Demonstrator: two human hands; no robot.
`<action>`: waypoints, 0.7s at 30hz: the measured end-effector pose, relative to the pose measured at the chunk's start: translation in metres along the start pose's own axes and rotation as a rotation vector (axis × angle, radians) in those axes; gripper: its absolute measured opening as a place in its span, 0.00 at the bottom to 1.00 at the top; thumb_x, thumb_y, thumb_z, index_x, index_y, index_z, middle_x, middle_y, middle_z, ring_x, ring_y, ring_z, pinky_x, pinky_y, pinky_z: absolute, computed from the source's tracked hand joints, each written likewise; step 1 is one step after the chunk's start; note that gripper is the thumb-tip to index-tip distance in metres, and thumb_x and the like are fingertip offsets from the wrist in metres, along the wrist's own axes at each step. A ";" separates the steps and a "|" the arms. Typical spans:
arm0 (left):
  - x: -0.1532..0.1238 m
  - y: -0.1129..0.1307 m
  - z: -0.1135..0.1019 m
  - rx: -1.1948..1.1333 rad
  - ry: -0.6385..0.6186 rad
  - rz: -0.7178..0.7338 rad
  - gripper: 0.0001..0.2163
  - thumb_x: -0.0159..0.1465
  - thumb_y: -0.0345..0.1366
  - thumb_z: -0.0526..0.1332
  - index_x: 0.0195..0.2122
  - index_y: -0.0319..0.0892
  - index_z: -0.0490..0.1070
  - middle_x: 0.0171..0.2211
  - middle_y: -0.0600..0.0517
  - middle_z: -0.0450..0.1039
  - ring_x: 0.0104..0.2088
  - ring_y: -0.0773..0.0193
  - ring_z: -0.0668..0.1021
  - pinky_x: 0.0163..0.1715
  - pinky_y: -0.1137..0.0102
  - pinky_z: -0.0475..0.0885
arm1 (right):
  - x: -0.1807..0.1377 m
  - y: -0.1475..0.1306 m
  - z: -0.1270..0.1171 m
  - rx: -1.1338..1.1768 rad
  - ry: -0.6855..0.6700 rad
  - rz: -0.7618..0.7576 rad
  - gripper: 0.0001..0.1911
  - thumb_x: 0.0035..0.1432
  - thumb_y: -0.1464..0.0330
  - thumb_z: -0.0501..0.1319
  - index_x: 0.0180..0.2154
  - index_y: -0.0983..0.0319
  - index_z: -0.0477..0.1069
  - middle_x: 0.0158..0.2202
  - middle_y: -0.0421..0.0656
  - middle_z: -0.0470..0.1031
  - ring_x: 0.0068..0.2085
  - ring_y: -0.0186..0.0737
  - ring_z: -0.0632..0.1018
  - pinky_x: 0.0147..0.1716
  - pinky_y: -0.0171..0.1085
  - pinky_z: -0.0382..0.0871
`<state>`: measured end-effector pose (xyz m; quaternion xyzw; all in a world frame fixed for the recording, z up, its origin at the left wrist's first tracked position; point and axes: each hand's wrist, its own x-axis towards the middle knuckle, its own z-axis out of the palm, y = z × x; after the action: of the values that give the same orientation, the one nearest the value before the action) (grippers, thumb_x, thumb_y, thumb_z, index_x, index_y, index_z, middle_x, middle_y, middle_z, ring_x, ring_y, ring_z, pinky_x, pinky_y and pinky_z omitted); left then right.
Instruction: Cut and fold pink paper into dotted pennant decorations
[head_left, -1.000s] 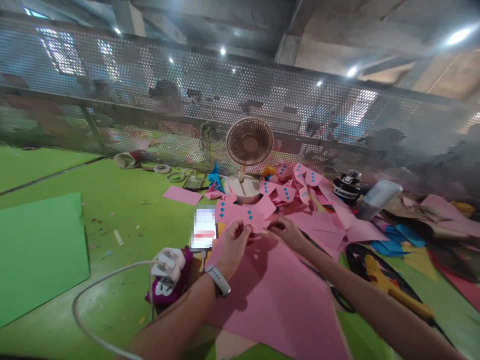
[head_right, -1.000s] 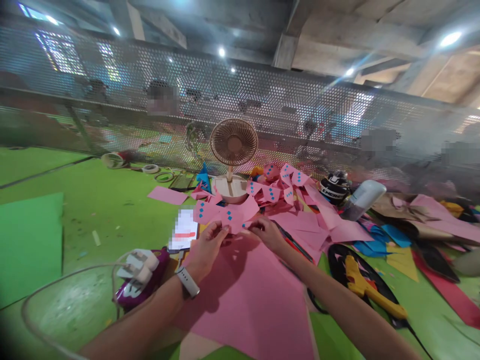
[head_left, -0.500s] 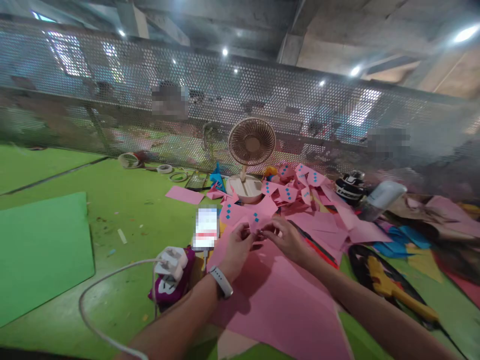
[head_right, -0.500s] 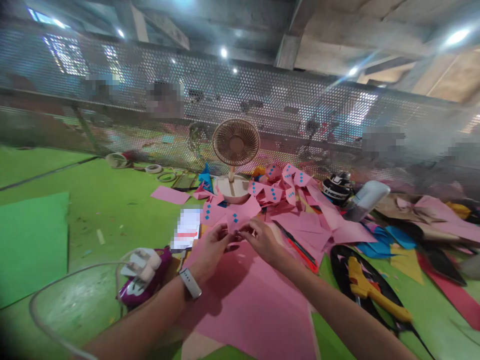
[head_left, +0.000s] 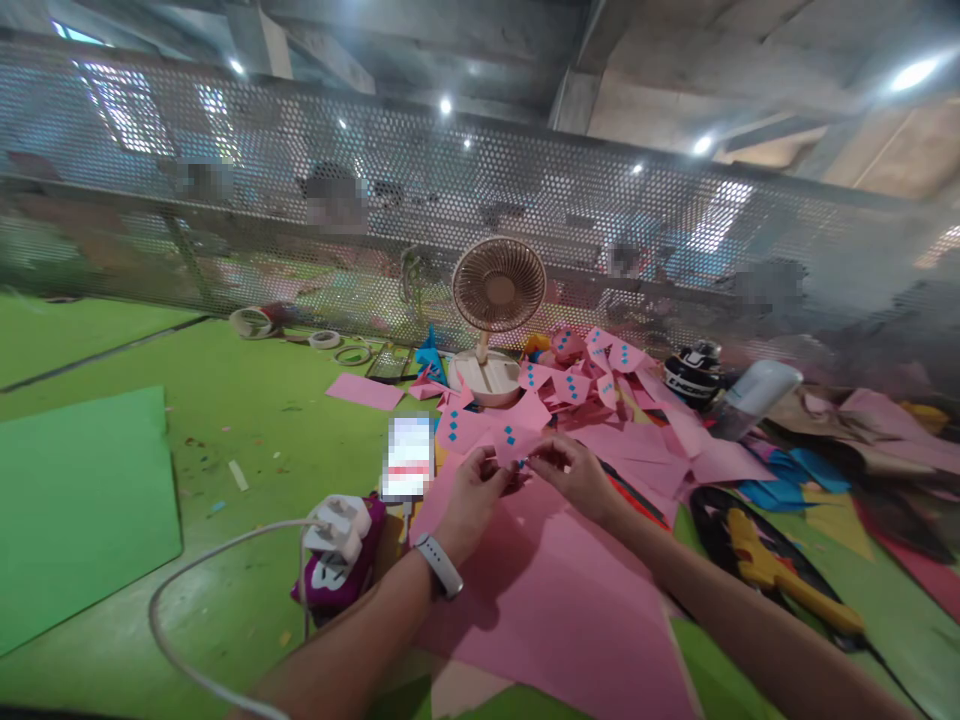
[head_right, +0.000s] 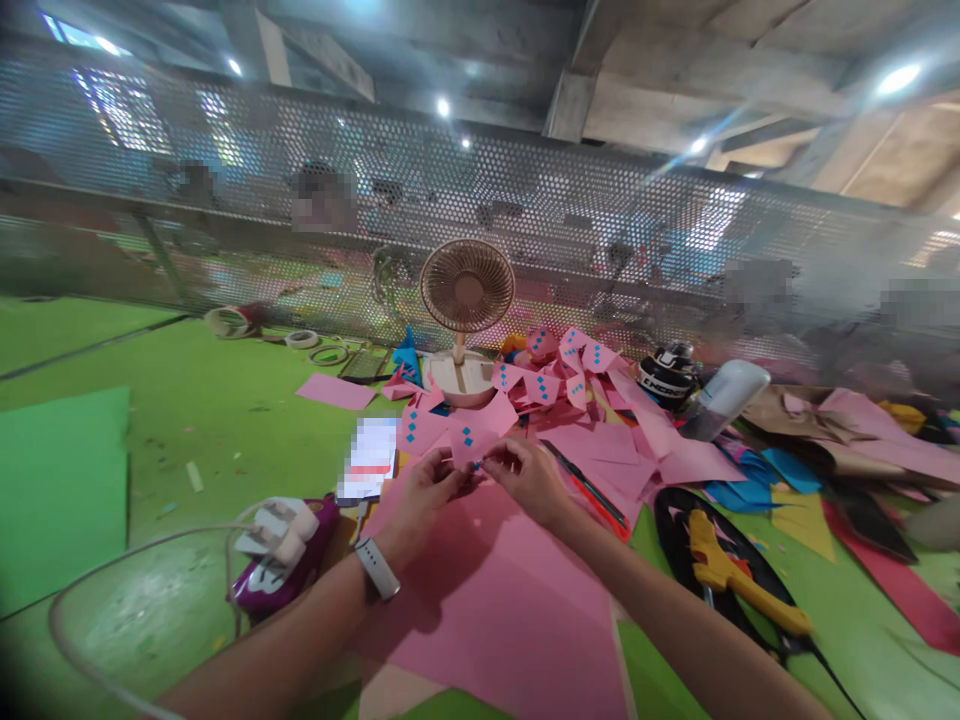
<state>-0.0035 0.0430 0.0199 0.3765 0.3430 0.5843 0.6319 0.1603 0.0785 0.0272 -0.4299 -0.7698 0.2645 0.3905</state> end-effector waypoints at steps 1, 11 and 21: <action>0.000 0.000 0.000 0.007 0.001 0.008 0.19 0.47 0.39 0.72 0.34 0.38 0.66 0.28 0.49 0.75 0.28 0.64 0.77 0.33 0.68 0.72 | -0.001 -0.003 0.000 -0.020 -0.002 -0.004 0.06 0.54 0.65 0.61 0.31 0.61 0.70 0.28 0.40 0.73 0.30 0.35 0.73 0.29 0.34 0.65; -0.002 -0.001 0.001 0.052 -0.001 0.091 0.14 0.51 0.37 0.68 0.33 0.39 0.66 0.31 0.50 0.74 0.30 0.65 0.77 0.36 0.65 0.72 | -0.001 -0.010 0.002 0.026 -0.028 0.027 0.06 0.54 0.66 0.59 0.32 0.63 0.69 0.29 0.42 0.74 0.31 0.37 0.74 0.31 0.35 0.67; 0.005 -0.010 -0.005 0.071 -0.043 0.105 0.16 0.49 0.36 0.70 0.34 0.40 0.64 0.28 0.53 0.72 0.28 0.66 0.76 0.35 0.66 0.71 | -0.006 -0.005 0.002 -0.010 0.030 0.023 0.07 0.54 0.65 0.60 0.34 0.62 0.70 0.29 0.41 0.73 0.29 0.35 0.73 0.29 0.34 0.67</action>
<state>-0.0026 0.0477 0.0090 0.4286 0.3299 0.5958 0.5937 0.1582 0.0706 0.0272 -0.4445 -0.7603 0.2589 0.3968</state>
